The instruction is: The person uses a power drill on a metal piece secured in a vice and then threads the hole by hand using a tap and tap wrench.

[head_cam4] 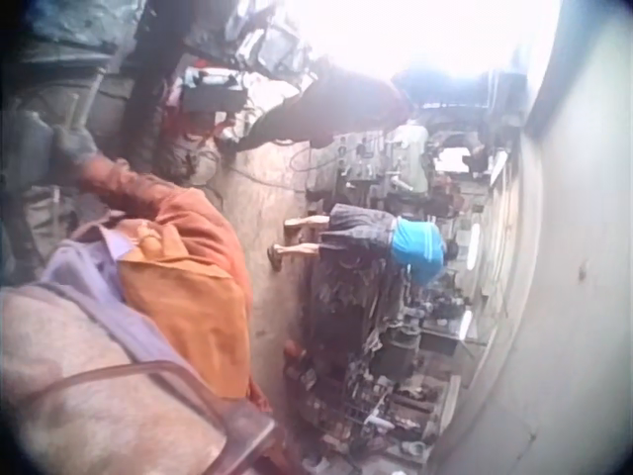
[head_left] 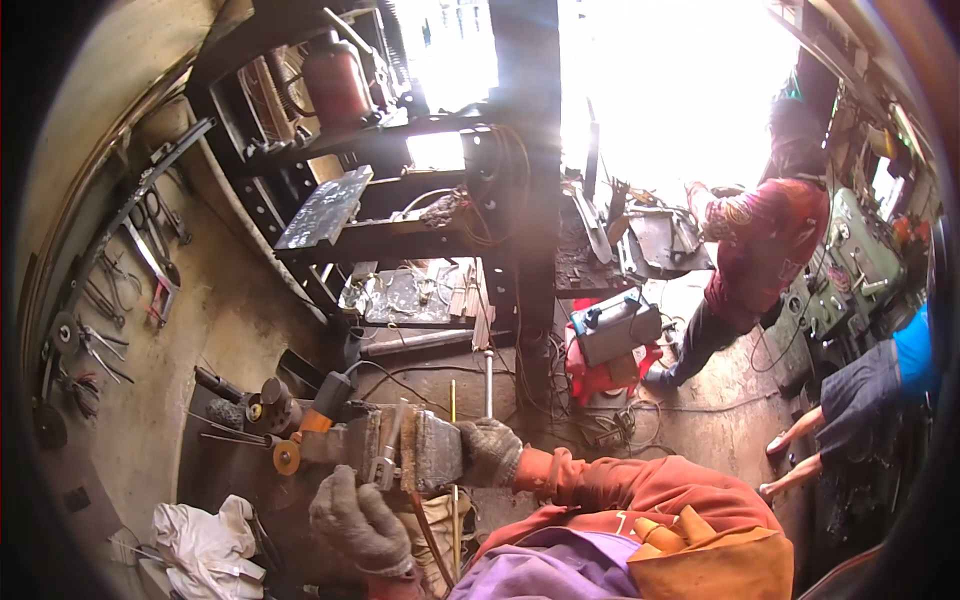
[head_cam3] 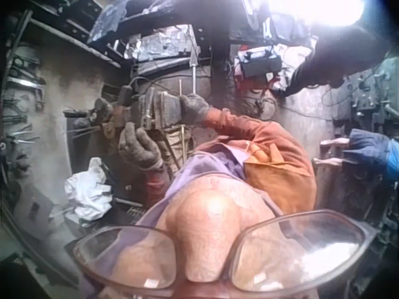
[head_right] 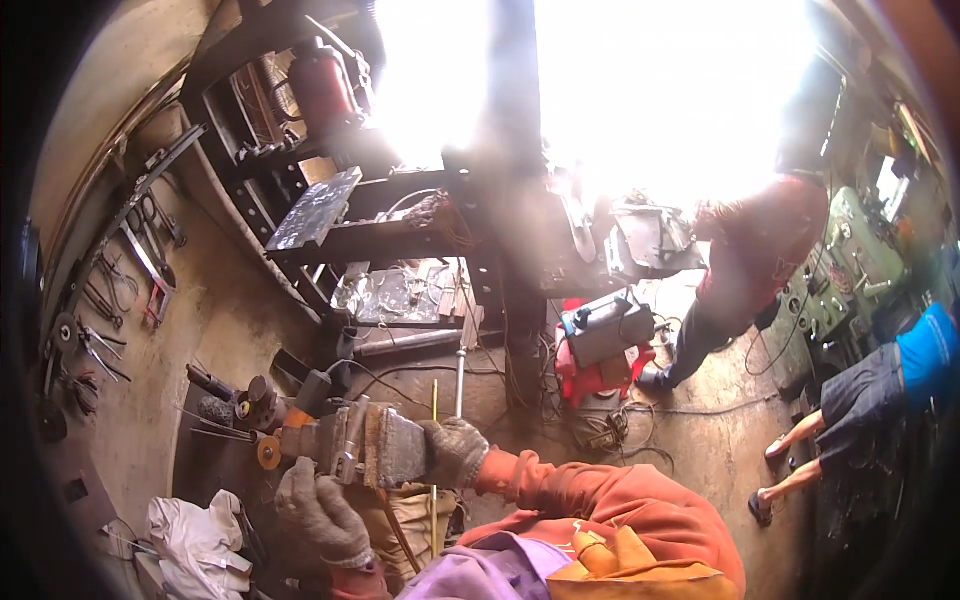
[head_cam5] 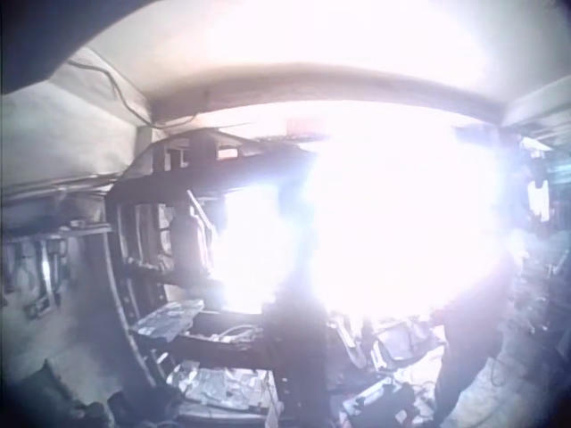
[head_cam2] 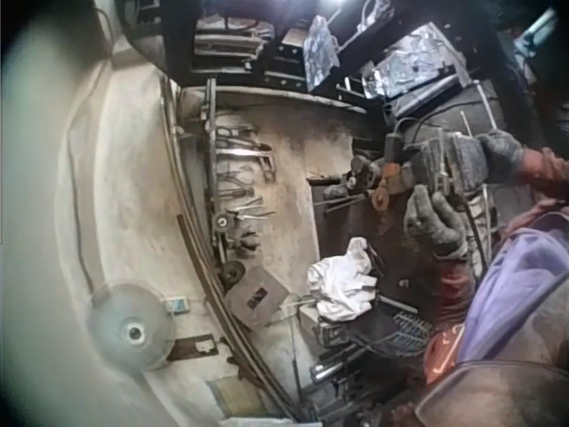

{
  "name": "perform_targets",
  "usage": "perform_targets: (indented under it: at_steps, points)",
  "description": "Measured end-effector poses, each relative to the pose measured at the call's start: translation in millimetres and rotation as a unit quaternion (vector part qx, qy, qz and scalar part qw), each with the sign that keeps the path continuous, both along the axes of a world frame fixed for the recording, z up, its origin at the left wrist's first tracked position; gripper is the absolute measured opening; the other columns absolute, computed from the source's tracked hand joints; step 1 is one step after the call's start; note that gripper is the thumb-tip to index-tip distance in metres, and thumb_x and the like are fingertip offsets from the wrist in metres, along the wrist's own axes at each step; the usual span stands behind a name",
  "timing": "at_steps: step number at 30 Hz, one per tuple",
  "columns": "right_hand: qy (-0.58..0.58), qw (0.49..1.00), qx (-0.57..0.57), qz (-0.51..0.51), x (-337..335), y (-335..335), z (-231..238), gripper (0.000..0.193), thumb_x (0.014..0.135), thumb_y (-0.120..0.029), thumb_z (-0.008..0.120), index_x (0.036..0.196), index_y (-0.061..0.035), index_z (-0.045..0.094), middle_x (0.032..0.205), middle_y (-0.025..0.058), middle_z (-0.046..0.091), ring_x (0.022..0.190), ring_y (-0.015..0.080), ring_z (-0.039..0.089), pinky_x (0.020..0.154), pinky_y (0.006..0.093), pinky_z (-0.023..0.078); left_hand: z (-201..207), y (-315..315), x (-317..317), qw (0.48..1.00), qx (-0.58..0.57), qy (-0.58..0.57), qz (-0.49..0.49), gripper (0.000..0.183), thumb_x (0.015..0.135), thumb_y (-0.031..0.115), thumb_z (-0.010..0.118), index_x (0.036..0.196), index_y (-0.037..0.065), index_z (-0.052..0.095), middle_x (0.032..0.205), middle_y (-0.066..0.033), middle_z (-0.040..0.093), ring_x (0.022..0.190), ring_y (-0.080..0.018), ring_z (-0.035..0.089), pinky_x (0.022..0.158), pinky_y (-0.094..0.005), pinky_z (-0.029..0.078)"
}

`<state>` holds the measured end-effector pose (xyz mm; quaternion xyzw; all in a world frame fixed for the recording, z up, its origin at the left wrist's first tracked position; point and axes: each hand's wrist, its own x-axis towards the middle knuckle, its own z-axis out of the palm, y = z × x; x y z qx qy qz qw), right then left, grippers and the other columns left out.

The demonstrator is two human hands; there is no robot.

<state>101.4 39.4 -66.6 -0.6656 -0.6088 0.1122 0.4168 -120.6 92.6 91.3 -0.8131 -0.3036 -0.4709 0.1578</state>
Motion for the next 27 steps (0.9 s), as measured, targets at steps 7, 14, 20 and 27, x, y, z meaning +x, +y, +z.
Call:
perform_targets:
  at_steps: [7,14,20,27]
  points:
    - [-0.009,0.999,-0.015,0.042,2,-1,37,0.071,0.069,-0.043,0.094,0.122,-0.0077,0.065,0.094,0.0170,0.075,0.089,0.0424,0.072,0.082,0.0519,0.058,-30,154,46,0.801,-0.532,-0.205,-0.183,0.025,0.106,0.025,0.063,0.108,0.004,0.076,0.083,0.0020,0.065,0.067,-0.0075,0.054,0.065,-0.0273,0.050]
    - [-0.022,0.988,0.130,0.078,-3,18,-10,0.056,0.078,-0.039,0.088,0.120,-0.0078,0.067,0.094,0.0170,0.076,0.090,0.0404,0.073,0.077,0.0512,0.059,-8,90,164,0.780,-0.190,0.463,-0.376,0.016,0.091,0.019,0.067,0.100,0.006,0.071,0.094,-0.0203,0.075,0.089,-0.0360,0.075,0.077,-0.0442,0.060]
    - [0.017,0.997,0.068,0.040,-6,9,20,0.062,0.073,-0.041,0.091,0.120,-0.0081,0.068,0.092,0.0178,0.075,0.088,0.0424,0.073,0.077,0.0514,0.059,45,-33,35,0.781,-0.170,0.400,-0.448,0.011,0.096,0.023,0.067,0.096,0.013,0.072,0.087,-0.0084,0.070,0.074,-0.0276,0.071,0.058,-0.0437,0.056]
    - [-0.030,0.995,0.094,0.008,-4,2,22,0.066,0.070,-0.044,0.094,0.116,-0.0057,0.066,0.087,0.0171,0.074,0.080,0.0420,0.074,0.070,0.0516,0.059,49,70,-55,0.868,-0.437,0.174,-0.158,0.038,0.111,0.042,0.054,0.112,0.013,0.079,0.080,-0.0136,0.071,0.076,-0.0264,0.071,0.068,-0.0431,0.053]
